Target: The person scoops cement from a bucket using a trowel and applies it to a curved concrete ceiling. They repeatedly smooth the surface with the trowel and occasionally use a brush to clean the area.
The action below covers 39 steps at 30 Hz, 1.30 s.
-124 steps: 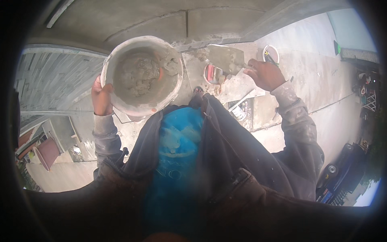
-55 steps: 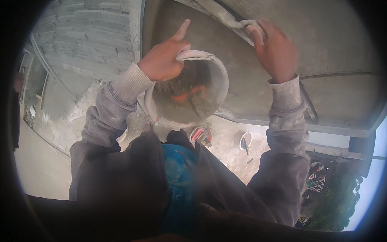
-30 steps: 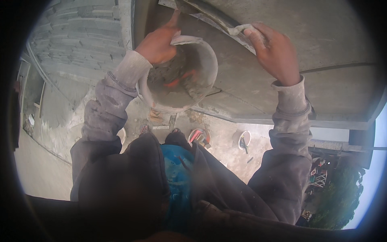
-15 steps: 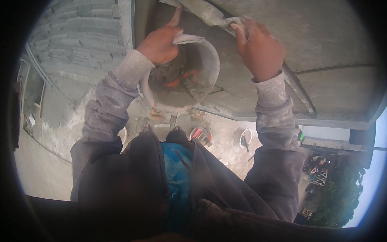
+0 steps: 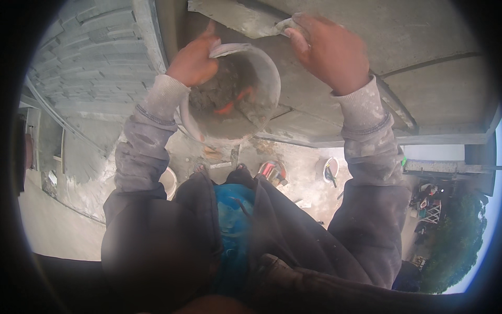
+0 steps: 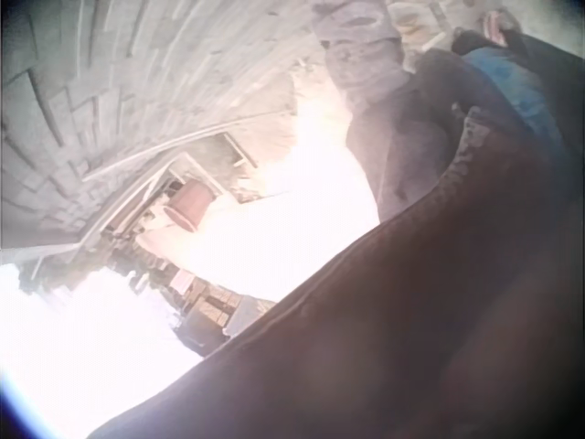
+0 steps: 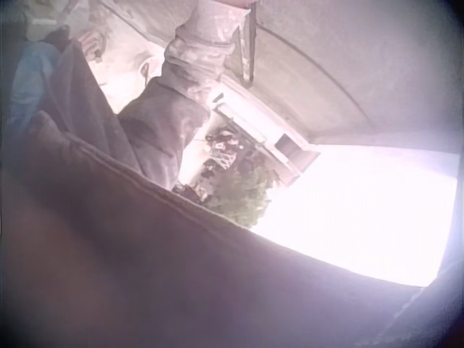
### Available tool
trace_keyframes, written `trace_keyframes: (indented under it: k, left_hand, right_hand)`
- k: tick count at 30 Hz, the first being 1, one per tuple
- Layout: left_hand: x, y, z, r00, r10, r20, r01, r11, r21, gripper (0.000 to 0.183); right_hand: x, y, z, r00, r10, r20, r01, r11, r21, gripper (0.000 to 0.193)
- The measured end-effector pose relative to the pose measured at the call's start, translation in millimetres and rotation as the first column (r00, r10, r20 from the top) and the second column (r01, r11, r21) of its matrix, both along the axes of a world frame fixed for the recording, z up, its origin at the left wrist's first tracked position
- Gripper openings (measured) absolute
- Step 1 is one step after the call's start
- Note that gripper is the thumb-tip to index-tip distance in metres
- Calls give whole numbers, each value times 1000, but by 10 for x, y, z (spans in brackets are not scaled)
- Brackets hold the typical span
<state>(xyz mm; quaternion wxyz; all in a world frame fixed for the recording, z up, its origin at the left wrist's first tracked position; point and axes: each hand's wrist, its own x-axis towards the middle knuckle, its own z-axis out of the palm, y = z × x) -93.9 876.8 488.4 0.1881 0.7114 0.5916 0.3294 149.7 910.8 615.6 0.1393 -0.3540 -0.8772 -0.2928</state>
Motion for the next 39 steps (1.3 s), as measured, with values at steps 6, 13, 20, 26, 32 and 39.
trace_keyframes:
  k: [6, 13, 20, 26, 32, 39]
  left_hand:
    - [-2, 22, -24, 1000, 0, 21, 0, 1000, -8, 40]
    - [-14, 87, -19, 999, -43, 30, 45, 996, -78, 29]
    - [-101, 122, -164, 998, -35, 51, 33, 999, 34, 40]
    - [-35, -126, -88, 999, -16, 40, 19, 996, -90, 13]
    - [270, -746, -340, 923, -27, 384, 44, 998, -36, 28]
    - [529, -998, -441, 831, 66, 553, 9, 991, -133, 48]
  right_hand:
    - [53, -2, 98, 998, 6, -58, -9, 999, -47, 37]
    - [74, -62, 25, 995, -26, -100, 11, 989, -151, 38]
    - [875, -638, 59, 964, -131, -231, -9, 852, -523, 36]
    - [1299, -1087, -383, 930, -354, -95, 134, 569, -811, 43]
    - [936, -1270, -1193, 971, -238, -30, 150, 697, -701, 39]
    - [1124, -1269, -1075, 930, -307, 203, 368, 778, -509, 36]
